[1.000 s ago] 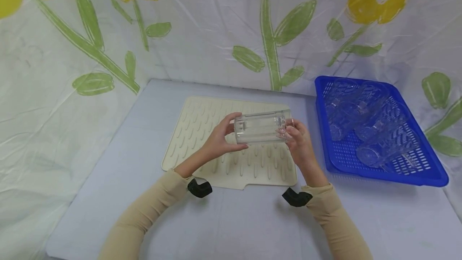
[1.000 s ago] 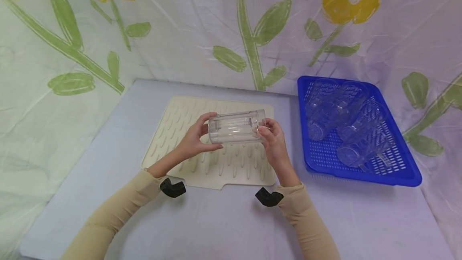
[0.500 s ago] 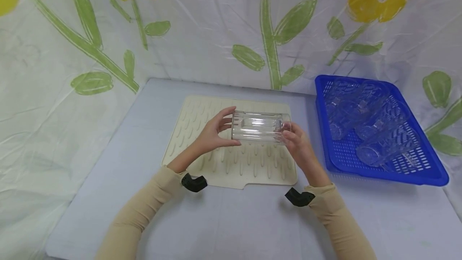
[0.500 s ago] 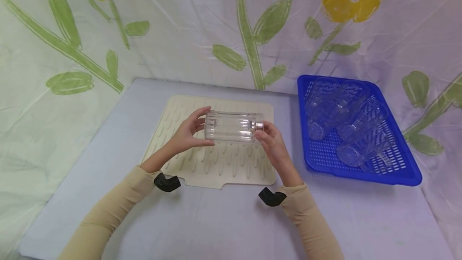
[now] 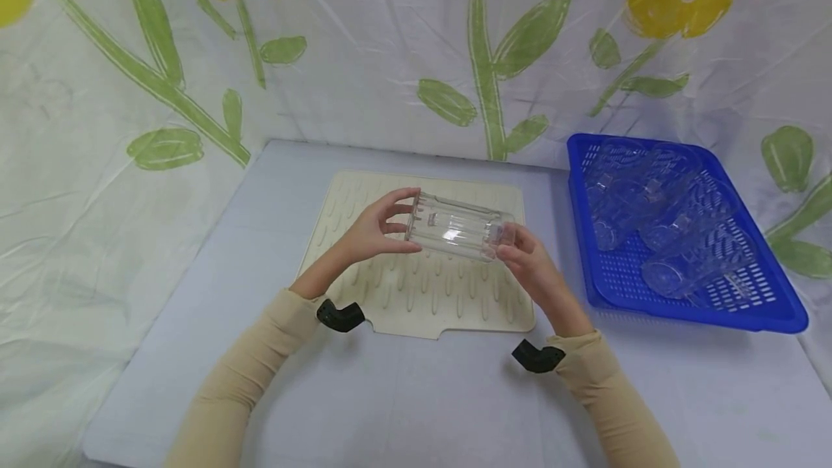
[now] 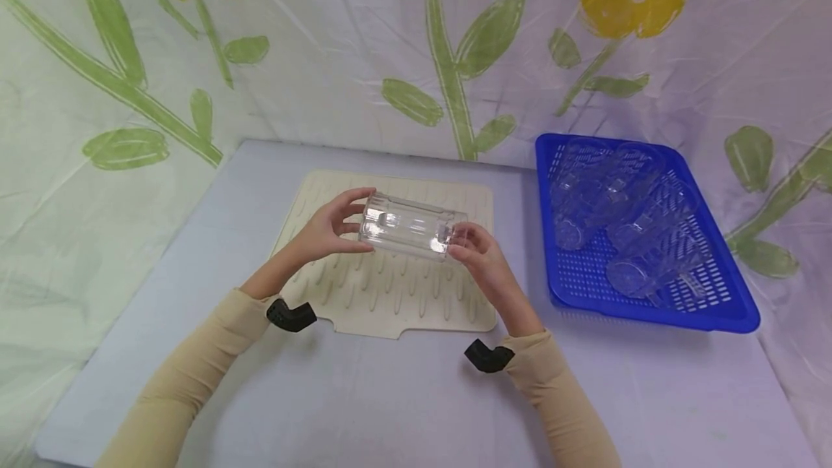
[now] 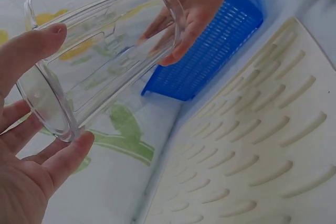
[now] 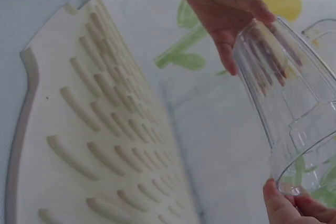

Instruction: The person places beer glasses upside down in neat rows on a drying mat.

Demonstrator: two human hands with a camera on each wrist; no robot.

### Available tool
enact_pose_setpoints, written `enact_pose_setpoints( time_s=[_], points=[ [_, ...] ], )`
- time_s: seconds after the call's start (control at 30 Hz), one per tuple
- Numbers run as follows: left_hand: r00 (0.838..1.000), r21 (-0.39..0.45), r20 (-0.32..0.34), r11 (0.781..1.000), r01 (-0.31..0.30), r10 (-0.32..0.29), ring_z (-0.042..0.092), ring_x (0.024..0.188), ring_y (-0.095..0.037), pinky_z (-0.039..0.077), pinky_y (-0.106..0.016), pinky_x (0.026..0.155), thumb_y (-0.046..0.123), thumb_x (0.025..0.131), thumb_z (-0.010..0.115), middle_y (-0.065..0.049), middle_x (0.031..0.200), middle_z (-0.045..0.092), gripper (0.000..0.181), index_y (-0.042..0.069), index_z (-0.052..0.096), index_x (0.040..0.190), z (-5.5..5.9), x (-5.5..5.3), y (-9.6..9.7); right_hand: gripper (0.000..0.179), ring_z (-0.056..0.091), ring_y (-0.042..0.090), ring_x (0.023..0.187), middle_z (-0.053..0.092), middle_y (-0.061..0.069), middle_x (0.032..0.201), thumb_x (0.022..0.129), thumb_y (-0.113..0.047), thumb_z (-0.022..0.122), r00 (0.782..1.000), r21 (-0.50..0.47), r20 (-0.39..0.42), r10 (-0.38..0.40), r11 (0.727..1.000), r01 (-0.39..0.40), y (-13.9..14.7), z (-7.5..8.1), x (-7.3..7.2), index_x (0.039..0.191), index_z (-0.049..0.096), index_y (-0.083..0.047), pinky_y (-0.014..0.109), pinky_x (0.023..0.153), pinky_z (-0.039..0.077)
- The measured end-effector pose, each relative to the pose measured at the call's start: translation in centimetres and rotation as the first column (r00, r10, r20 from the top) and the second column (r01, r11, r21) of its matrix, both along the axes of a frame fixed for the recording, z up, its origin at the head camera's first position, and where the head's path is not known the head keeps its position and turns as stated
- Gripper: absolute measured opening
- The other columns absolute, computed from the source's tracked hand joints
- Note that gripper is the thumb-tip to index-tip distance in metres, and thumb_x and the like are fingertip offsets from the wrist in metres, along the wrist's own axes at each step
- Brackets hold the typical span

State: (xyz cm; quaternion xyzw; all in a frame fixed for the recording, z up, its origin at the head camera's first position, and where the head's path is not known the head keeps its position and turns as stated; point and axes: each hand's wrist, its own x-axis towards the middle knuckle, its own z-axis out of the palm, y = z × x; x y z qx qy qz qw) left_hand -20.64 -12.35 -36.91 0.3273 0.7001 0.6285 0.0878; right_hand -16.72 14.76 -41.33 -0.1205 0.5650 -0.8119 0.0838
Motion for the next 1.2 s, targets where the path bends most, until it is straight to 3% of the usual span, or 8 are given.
enact_pose_setpoints(
  time_s=[0.13,0.27,0.43,0.63,0.8,0.93,1.1,1.2],
  points=[
    [0.999,0.007,0.042,1.000,0.021,-0.022,0.040,0.115,-0.031,0.043,-0.038,0.086,-0.019,0.067,0.066,-0.018,0.136,0.029,0.078,-0.007,0.028,0.134,-0.8,-1.1,-0.5,0.024,0.046,0.011,0.091,0.041,0.002,0.092,0.081,-0.005,0.062,1.000,-0.008,0.004,0.010,1.000,-0.010,-0.4,-0.2,0.0,0.095,0.042,-0.008,0.023,0.084,0.038],
    [0.998,0.004,0.035,0.999,0.042,-0.042,0.039,0.115,-0.030,0.040,-0.039,0.090,-0.016,0.068,0.066,-0.016,0.138,0.028,0.079,-0.004,0.028,0.136,-1.3,-1.8,-1.0,0.028,0.048,0.010,0.092,0.044,0.002,0.098,0.080,-0.001,0.059,1.000,0.033,0.016,-0.001,0.999,0.000,-0.8,-0.5,0.1,0.101,0.042,-0.009,0.022,0.083,0.039],
    [0.998,-0.004,0.022,0.998,0.062,-0.062,0.038,0.116,-0.032,0.036,-0.043,0.093,-0.015,0.069,0.067,-0.017,0.137,0.029,0.079,-0.005,0.028,0.136,-1.1,-2.1,-1.3,0.037,0.049,0.011,0.097,0.045,0.004,0.107,0.077,-0.004,0.065,1.000,0.043,0.003,-0.009,0.999,0.008,-1.2,-0.9,0.1,0.106,0.043,-0.009,0.022,0.083,0.039],
    [0.995,-0.031,0.051,0.996,0.082,-0.081,0.036,0.119,-0.029,0.034,-0.039,0.096,-0.005,0.071,0.070,-0.016,0.137,0.030,0.076,-0.006,0.029,0.135,-0.6,-2.4,-1.6,0.048,0.050,0.012,0.099,0.047,0.006,0.111,0.074,-0.005,0.068,1.000,0.044,0.002,0.006,0.999,-0.006,-1.5,-1.5,0.2,0.114,0.041,-0.003,0.022,0.083,0.040],
    [0.995,-0.055,0.077,0.996,0.068,-0.064,0.034,0.122,-0.023,0.029,-0.037,0.099,-0.003,0.072,0.070,-0.016,0.137,0.031,0.074,-0.006,0.030,0.135,0.0,-2.6,-1.8,0.042,0.049,0.010,0.103,0.044,0.005,0.114,0.073,0.005,0.061,1.000,0.090,0.029,-0.007,0.996,0.005,-2.1,-1.9,0.3,0.107,0.041,-0.009,0.022,0.082,0.042],
    [0.995,-0.057,0.088,0.997,0.053,-0.048,0.033,0.122,-0.023,0.027,-0.032,0.100,-0.007,0.073,0.066,-0.019,0.135,0.033,0.070,-0.009,0.030,0.133,0.3,-2.5,-1.7,0.049,0.048,0.012,0.104,0.046,0.004,0.111,0.067,0.014,0.057,1.000,0.068,0.003,-0.031,0.997,0.031,-2.9,-2.1,0.4,0.107,0.042,-0.010,0.023,0.085,0.042],
    [0.995,-0.067,0.094,0.997,0.026,-0.019,0.034,0.121,-0.023,0.025,-0.029,0.101,-0.005,0.075,0.064,-0.020,0.132,0.036,0.066,-0.010,0.031,0.132,0.4,-2.4,-1.3,0.060,0.042,0.018,0.112,0.045,0.006,0.113,0.062,0.023,0.054,0.998,0.052,-0.042,-0.054,0.997,0.056,-3.5,-2.3,0.5,0.114,0.038,-0.002,0.025,0.091,0.039],
    [0.997,-0.081,0.077,0.997,0.001,0.005,0.036,0.119,-0.023,0.026,-0.029,0.100,-0.003,0.075,0.064,-0.019,0.130,0.038,0.064,-0.009,0.034,0.132,0.6,-2.4,-1.2,0.061,0.036,0.028,0.119,0.042,0.016,0.119,0.063,0.026,0.053,0.998,0.084,-0.037,-0.043,0.995,0.046,-3.7,-2.5,0.5,0.117,0.035,0.004,0.028,0.091,0.039]
  ],
)
